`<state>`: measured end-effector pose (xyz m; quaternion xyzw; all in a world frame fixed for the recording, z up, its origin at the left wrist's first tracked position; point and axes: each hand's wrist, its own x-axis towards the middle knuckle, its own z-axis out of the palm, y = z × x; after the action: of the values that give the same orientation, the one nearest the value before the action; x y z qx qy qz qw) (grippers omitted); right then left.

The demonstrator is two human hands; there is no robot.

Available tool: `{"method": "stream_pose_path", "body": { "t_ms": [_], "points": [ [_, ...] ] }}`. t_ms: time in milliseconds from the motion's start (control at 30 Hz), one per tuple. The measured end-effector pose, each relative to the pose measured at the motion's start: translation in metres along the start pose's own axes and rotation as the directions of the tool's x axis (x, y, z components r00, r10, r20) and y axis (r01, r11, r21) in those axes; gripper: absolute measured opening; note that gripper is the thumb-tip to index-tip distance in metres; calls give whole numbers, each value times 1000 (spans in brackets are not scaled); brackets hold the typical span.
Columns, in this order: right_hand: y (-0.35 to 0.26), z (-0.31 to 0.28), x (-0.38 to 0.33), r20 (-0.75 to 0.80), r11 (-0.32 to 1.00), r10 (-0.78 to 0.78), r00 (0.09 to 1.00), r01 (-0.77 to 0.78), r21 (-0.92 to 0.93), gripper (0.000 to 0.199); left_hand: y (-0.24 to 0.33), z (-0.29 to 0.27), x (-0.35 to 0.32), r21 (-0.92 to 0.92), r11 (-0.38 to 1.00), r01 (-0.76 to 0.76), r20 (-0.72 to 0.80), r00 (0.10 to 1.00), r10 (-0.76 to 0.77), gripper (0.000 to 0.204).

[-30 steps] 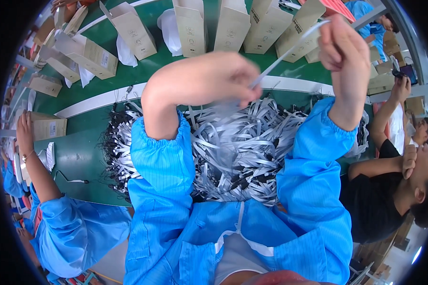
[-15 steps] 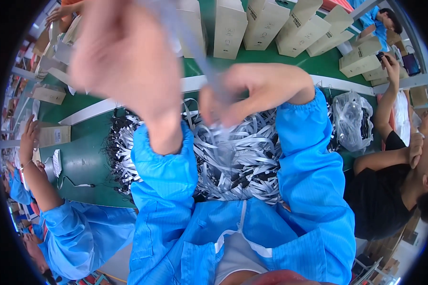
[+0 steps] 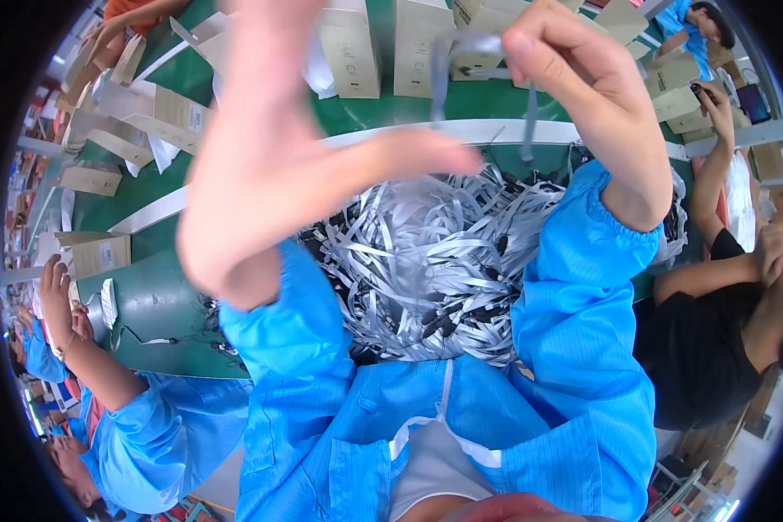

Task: The person packs lanyards by picking up straps from a pile, folding them by hand, and inserting them into open cardboard boxes on the table.

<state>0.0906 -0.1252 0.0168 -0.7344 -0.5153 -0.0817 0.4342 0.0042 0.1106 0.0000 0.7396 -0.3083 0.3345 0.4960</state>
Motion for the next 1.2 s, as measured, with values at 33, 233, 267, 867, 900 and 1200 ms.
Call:
{"method": "stream_pose_path", "body": {
  "t_ms": [33,233,267,867,900,1200],
  "points": [
    [-6,0,2,5,1000,-1,1000,1,-2,25,-9,19,5,-67,998,-1,30,1000,3,96],
    [31,-3,14,-237,390,2,972,217,895,25,-19,49,26,-43,645,763,668,501,-550,57],
    [41,-7,15,-335,-32,-151,930,334,942,29,-34,48,25,-130,654,745,702,536,-470,52],
    [-28,28,8,-73,910,397,915,-382,158,17,-90,46,15,-886,-370,278,275,959,60,34],
    [-31,32,7,-124,919,388,913,-373,131,16,-81,44,16,-886,-372,278,275,959,62,34],
    [-46,46,22,-370,987,149,917,-114,117,26,-21,27,19,-998,48,-41,-57,912,-405,72]
  ]
}}
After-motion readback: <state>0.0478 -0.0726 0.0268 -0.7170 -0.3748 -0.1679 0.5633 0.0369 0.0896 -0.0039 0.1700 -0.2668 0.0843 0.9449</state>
